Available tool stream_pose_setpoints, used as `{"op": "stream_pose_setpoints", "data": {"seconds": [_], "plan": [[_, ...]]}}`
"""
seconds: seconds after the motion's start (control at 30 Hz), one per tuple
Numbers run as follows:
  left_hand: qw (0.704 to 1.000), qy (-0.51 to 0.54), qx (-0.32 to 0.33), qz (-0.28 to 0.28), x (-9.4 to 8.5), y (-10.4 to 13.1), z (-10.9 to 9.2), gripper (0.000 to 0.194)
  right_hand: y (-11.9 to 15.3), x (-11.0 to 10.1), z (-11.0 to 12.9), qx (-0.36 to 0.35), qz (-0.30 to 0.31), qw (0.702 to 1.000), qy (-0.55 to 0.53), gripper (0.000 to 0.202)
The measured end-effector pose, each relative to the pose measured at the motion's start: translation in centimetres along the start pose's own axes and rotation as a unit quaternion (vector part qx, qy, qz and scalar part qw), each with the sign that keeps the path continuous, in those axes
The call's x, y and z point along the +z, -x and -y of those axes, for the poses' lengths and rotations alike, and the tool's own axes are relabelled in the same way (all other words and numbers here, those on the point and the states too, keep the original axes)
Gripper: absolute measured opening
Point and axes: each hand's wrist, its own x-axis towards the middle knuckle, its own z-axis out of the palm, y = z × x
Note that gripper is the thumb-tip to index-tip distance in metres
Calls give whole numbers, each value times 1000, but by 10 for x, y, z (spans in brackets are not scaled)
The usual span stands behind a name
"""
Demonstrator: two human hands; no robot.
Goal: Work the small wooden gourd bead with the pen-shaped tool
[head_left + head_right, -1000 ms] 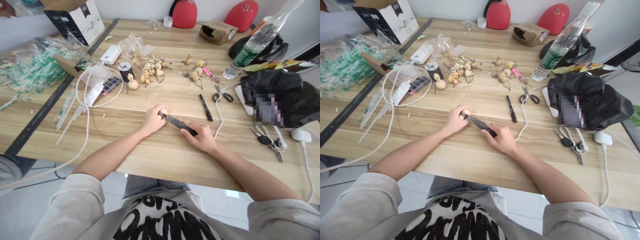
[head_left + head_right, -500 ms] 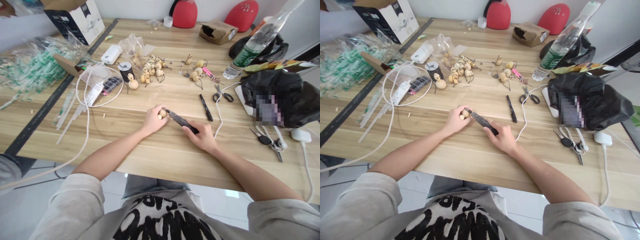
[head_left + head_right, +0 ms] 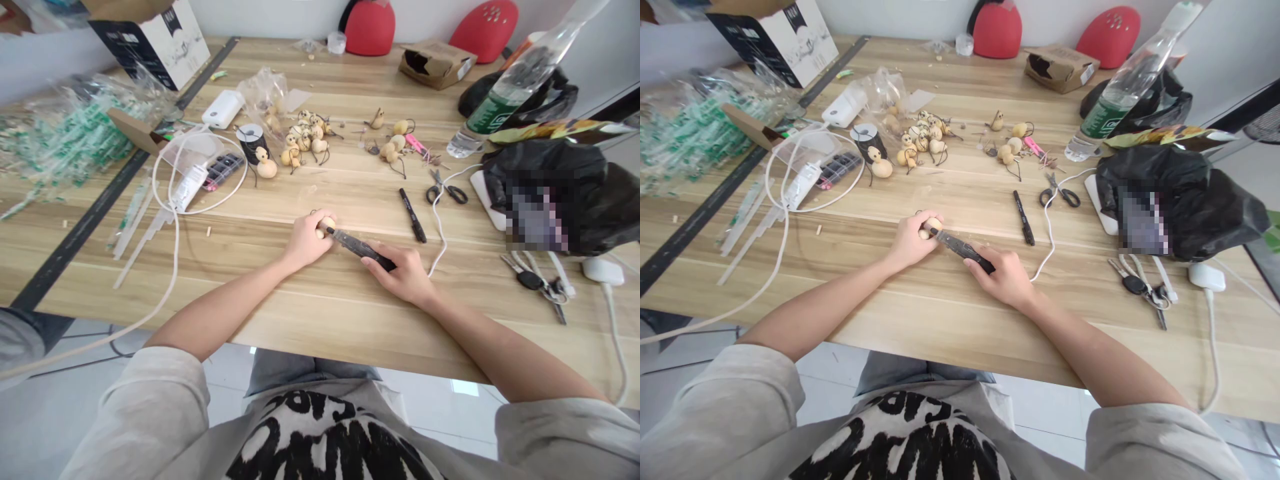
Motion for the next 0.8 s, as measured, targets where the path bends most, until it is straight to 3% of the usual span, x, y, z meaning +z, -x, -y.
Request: {"op": "stream_pose_setpoints", "data": {"seconds": [0.53,0.8], "plan": [[1000,14,3,-11,1,0,1,19,-2,-2,4,28,-20,999,-6,34],[1000,10,10,-12,1,0,2,20,-1,0,1,5,-23,1000,0,32]]}}
